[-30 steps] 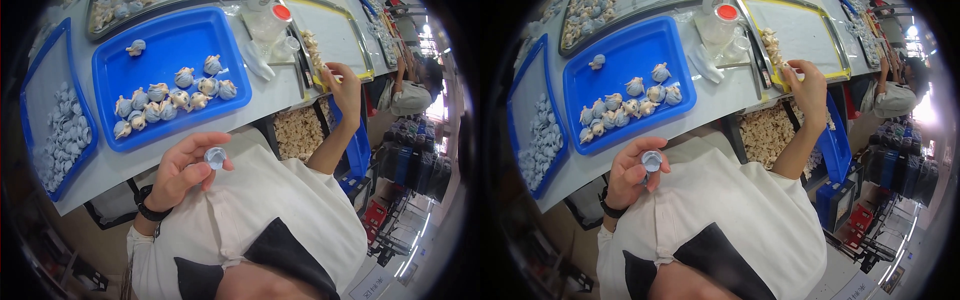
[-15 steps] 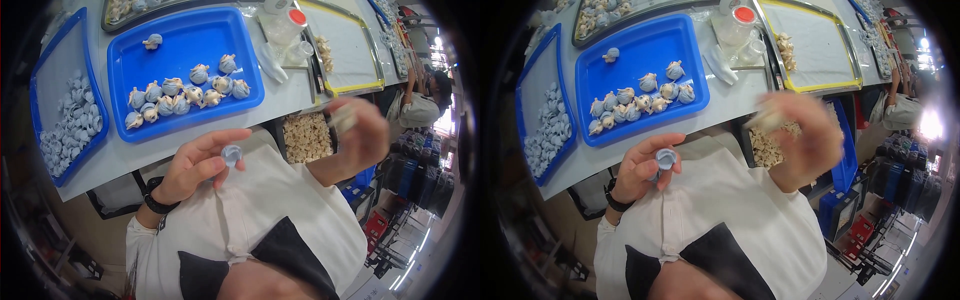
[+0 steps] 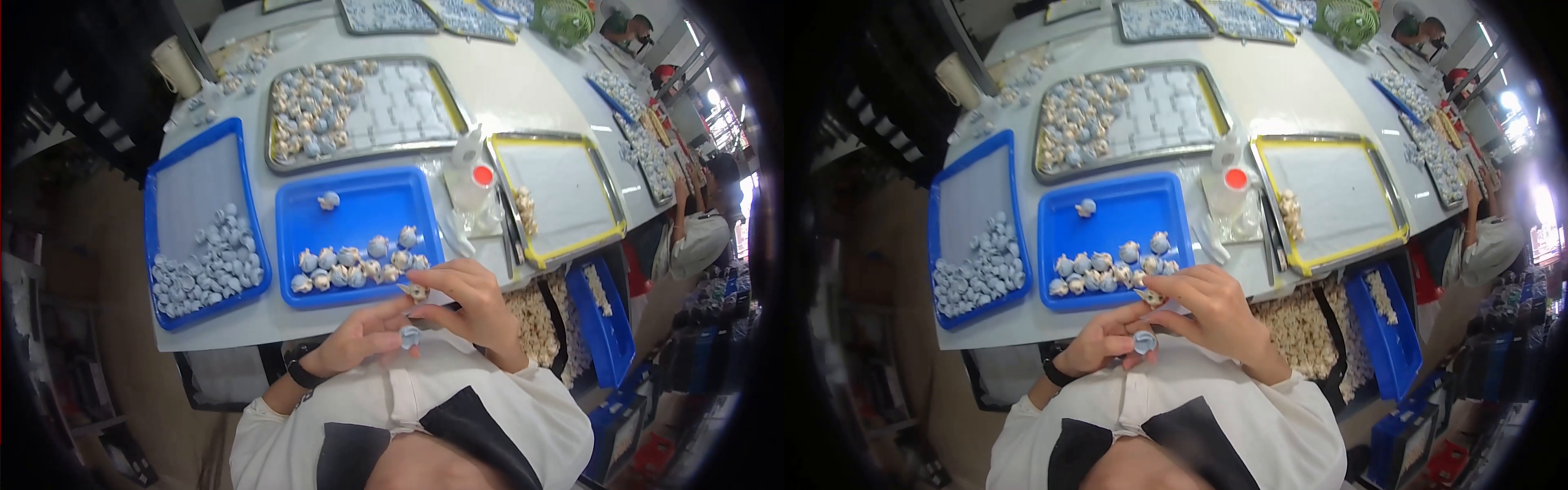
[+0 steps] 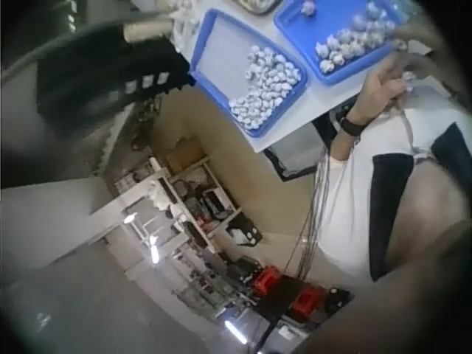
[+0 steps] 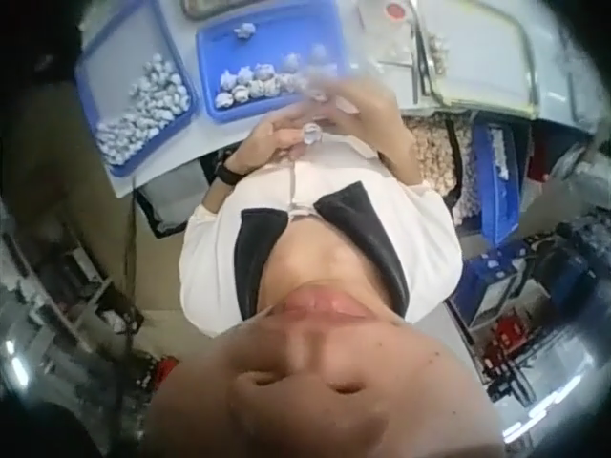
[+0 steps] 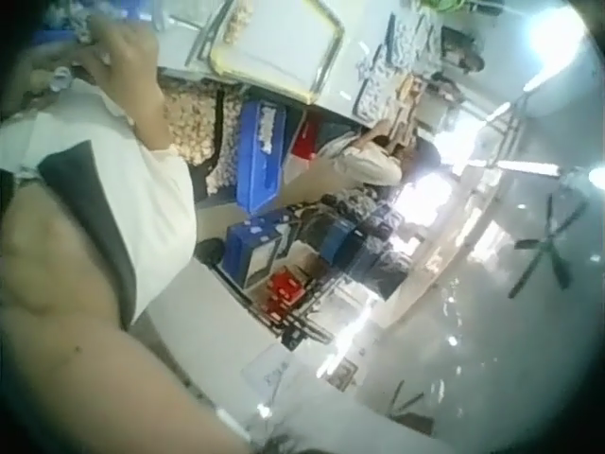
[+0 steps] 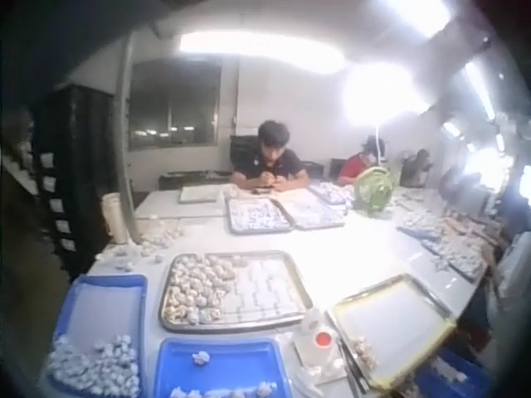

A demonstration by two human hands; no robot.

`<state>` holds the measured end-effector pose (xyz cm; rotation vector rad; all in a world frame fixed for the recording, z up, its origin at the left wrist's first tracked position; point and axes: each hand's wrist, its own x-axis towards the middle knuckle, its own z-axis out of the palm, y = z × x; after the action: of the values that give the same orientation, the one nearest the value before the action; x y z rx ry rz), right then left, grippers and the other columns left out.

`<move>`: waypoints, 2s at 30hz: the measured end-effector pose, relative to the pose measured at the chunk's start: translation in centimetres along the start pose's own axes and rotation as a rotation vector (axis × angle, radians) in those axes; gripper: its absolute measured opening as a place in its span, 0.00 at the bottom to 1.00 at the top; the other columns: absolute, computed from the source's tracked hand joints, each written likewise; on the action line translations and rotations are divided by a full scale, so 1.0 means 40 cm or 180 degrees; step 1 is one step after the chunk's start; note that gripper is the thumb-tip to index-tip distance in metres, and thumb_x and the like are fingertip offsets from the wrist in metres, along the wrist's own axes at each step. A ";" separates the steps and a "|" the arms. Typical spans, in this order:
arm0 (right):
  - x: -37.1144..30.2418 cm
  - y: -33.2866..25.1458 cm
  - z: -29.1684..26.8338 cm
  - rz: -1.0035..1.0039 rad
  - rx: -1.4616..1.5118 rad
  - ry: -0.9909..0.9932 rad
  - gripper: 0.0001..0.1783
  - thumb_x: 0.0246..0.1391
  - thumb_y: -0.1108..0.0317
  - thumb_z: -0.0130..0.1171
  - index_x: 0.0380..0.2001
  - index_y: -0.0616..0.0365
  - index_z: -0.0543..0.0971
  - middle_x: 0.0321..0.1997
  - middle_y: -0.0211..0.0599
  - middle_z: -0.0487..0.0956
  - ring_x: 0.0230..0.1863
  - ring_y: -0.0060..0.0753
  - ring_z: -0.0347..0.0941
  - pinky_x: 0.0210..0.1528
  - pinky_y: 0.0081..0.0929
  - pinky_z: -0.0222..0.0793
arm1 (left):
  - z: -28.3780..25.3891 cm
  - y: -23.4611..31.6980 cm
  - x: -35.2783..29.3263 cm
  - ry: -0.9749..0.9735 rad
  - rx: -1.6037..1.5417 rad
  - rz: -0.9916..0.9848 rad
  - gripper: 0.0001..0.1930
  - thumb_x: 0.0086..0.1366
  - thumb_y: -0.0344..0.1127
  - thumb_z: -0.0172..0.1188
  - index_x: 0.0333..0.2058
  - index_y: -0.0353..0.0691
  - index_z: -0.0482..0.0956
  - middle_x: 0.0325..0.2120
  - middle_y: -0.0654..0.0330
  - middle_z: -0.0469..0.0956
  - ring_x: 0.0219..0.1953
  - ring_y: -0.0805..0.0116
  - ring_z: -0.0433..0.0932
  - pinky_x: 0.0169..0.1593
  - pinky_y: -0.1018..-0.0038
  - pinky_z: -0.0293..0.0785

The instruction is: The person assembles small plastic figurines by hand, securing the assembly parts with glue from a bottle.

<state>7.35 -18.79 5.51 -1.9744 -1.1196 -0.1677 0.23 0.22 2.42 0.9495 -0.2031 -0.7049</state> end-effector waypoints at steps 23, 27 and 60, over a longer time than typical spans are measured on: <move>-0.080 -0.083 0.060 -0.0336 0.0302 0.0654 0.20 0.35 0.76 0.64 0.38 0.58 0.75 0.31 0.39 0.71 0.29 0.33 0.70 0.27 0.24 0.69 | 0.070 -0.057 -0.077 -0.0223 0.0304 0.0325 0.32 0.60 0.30 0.46 0.60 0.39 0.41 0.39 0.55 0.70 0.26 0.79 0.67 0.29 0.86 0.63; -0.107 -0.088 0.057 -0.0130 0.0632 0.0593 0.19 0.36 0.77 0.62 0.37 0.59 0.75 0.33 0.40 0.72 0.31 0.35 0.71 0.29 0.24 0.70 | 0.091 -0.072 -0.082 -0.0088 0.0182 0.0370 0.34 0.60 0.29 0.45 0.60 0.41 0.36 0.37 0.54 0.71 0.24 0.79 0.66 0.29 0.85 0.63; -0.108 0.247 -0.113 0.0563 -0.0828 0.1517 0.12 0.38 0.75 0.61 0.32 0.59 0.78 0.30 0.37 0.77 0.33 0.31 0.70 0.36 0.25 0.66 | 0.048 -0.129 -0.057 0.0350 -0.0288 0.0724 0.17 0.62 0.37 0.46 0.47 0.36 0.62 0.33 0.56 0.71 0.20 0.79 0.66 0.24 0.86 0.62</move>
<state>13.50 -27.31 0.39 -2.0946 -0.6352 -0.6792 -4.77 -1.61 -0.26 0.8603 -0.1775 -0.4477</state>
